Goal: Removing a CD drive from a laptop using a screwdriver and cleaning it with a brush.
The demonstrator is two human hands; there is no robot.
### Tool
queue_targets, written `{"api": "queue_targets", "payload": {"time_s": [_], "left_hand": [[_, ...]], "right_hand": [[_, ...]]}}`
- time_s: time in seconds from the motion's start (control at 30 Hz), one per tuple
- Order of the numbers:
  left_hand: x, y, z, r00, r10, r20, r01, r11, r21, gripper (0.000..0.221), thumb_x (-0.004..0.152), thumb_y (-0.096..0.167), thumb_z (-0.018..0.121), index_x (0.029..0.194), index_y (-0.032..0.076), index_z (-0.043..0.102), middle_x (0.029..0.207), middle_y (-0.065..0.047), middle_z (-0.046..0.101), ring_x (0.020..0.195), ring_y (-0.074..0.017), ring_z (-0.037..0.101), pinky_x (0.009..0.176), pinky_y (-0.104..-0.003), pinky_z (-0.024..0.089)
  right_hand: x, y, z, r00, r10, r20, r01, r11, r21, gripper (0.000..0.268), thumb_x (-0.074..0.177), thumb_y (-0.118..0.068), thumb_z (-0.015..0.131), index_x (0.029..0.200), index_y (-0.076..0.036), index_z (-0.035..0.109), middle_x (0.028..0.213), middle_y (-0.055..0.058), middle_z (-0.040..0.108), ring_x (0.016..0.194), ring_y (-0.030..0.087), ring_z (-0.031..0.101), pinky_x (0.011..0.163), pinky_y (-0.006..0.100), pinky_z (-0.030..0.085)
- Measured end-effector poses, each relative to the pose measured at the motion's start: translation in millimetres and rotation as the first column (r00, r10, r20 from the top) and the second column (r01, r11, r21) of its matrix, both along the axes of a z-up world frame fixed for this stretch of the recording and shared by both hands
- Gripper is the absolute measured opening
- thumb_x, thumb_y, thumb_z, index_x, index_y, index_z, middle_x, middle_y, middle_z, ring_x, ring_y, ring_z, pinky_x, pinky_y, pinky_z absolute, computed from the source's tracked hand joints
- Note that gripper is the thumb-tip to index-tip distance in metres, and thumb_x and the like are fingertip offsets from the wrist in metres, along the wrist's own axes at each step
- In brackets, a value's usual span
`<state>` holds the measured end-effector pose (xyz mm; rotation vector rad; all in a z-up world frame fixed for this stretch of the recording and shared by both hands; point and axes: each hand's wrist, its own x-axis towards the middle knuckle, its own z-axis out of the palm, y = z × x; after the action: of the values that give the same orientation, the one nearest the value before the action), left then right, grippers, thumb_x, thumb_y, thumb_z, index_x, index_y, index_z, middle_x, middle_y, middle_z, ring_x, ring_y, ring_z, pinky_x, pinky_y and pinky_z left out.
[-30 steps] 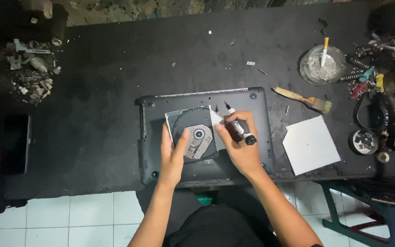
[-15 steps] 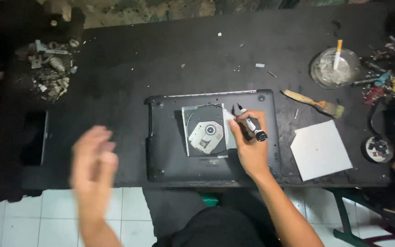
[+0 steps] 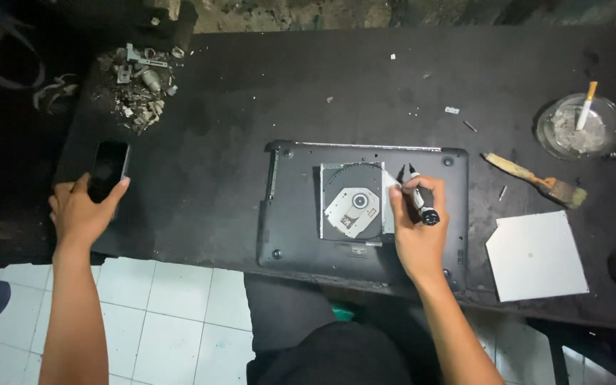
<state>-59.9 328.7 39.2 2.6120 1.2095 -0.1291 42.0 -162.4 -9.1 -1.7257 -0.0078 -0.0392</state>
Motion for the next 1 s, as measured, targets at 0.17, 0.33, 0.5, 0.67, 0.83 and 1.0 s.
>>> {"api": "queue_targets", "payload": {"time_s": [0.17,0.33,0.5,0.67,0.83,1.0], "left_hand": [[3.1,14.2,-12.6,0.994,-0.025,0.110,0.024,1.000,0.011,0.087,0.086,0.059,0.067,0.145,-0.004,0.051,0.145,-0.027,0.038,0.134,-0.0467,0.032,0.106,-0.063,0.030],[4.8,45.5,-25.6,0.966,-0.055,0.252,0.028,0.994,0.106,0.077,0.085,0.047,0.080,0.139,-0.004,0.058,0.137,-0.029,0.045,0.131,-0.0443,0.034,0.101,-0.058,0.036],[9.9,85.7,-25.3,0.911,-0.254,0.325,0.087,0.890,0.448,0.058,0.097,0.036,0.090,0.128,-0.003,0.058,0.114,-0.029,0.066,0.102,-0.0475,0.063,0.076,-0.053,0.053],[20.4,118.0,-19.0,0.916,-0.239,0.322,0.030,0.840,0.541,0.061,0.098,0.037,0.090,0.128,-0.002,0.054,0.117,-0.033,0.063,0.106,-0.0512,0.058,0.082,-0.058,0.050],[29.5,120.3,-6.0,0.861,-0.326,0.391,0.041,0.810,0.586,0.070,0.086,0.023,0.099,0.127,-0.005,0.050,0.115,-0.030,0.062,0.099,-0.0506,0.063,0.078,-0.056,0.050],[32.1,134.5,-17.2,0.892,-0.329,0.311,0.057,0.763,0.644,0.073,0.087,0.031,0.095,0.127,-0.008,0.048,0.118,-0.029,0.052,0.104,-0.0491,0.056,0.088,-0.055,0.048]], "right_hand": [[0.4,-1.6,-0.6,0.999,-0.005,0.040,0.006,0.999,-0.038,0.018,0.103,-0.021,0.067,0.110,-0.014,0.052,0.099,0.003,0.058,0.081,0.012,0.053,0.076,0.026,0.042],[1.0,-0.8,5.1,1.000,-0.025,-0.006,0.024,0.999,-0.049,0.017,0.103,-0.022,0.066,0.108,-0.016,0.051,0.095,0.000,0.058,0.076,0.011,0.049,0.072,0.025,0.040],[1.1,-0.9,3.8,1.000,-0.010,0.021,0.011,0.997,-0.071,0.016,0.103,-0.022,0.066,0.108,-0.016,0.052,0.095,0.001,0.060,0.076,0.012,0.051,0.071,0.027,0.041],[0.5,-1.5,3.1,1.000,0.006,0.024,-0.004,0.999,-0.053,0.017,0.103,-0.021,0.067,0.110,-0.015,0.052,0.096,0.002,0.059,0.078,0.012,0.053,0.073,0.027,0.042],[-0.5,-1.1,3.7,1.000,-0.002,0.027,0.003,0.998,-0.069,0.017,0.103,-0.019,0.068,0.110,-0.015,0.053,0.099,0.003,0.060,0.082,0.014,0.054,0.077,0.027,0.042],[-0.4,-2.1,-2.1,1.000,0.013,0.028,-0.012,0.999,-0.045,0.018,0.103,-0.020,0.068,0.111,-0.014,0.052,0.098,0.005,0.059,0.081,0.013,0.053,0.075,0.028,0.042]]}}
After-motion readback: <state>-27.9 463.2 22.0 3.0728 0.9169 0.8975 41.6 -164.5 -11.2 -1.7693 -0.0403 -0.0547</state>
